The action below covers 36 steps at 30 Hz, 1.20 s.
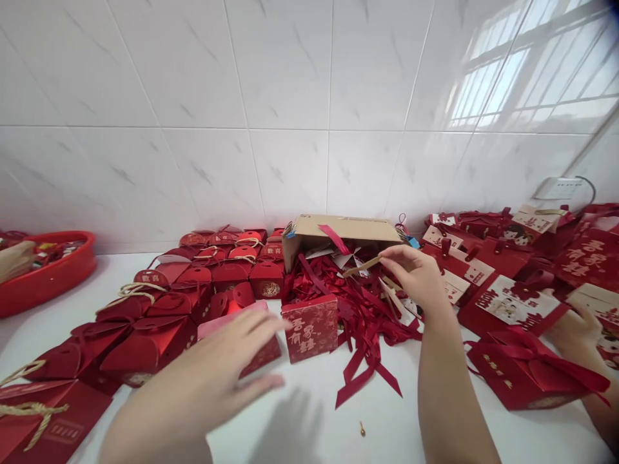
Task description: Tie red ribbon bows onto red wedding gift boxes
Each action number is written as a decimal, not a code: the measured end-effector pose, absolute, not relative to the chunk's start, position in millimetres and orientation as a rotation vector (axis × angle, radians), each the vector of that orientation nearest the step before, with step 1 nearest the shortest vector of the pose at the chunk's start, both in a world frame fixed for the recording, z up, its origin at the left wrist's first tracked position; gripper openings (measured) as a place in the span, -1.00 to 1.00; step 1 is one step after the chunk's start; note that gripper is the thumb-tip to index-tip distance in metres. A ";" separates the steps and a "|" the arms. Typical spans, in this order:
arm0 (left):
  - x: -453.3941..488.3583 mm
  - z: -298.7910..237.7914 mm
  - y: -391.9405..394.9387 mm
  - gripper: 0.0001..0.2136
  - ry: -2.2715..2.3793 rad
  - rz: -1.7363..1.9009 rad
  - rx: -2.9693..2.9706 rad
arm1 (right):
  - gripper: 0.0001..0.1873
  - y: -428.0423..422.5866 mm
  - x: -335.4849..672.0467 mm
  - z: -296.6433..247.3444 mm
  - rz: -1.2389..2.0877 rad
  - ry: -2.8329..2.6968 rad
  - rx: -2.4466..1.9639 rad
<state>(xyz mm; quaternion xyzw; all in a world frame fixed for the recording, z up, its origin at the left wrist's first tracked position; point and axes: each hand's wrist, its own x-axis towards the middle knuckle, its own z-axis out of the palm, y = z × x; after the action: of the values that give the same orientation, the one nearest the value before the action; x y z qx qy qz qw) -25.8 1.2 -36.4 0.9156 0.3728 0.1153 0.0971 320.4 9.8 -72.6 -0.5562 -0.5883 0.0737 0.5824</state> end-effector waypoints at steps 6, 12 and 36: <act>22.6 -37.0 47.2 -0.71 1.185 0.249 2.598 | -0.87 -22.1 286.9 -46.0 0.526 -1.867 -1.043; 41.2 -53.2 55.4 -0.87 1.224 0.272 2.593 | -0.87 -21.8 280.0 -44.1 0.758 -2.151 -0.894; 32.9 -26.3 10.0 -0.83 1.147 0.977 2.446 | -0.82 9.0 228.3 -70.8 0.243 -1.706 -0.702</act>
<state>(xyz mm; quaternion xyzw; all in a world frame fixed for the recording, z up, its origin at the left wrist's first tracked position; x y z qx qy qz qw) 32.9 10.0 -26.3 0.8437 0.3958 0.3369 0.1341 228.3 9.0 -70.8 -0.3025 -0.7351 0.1046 0.5977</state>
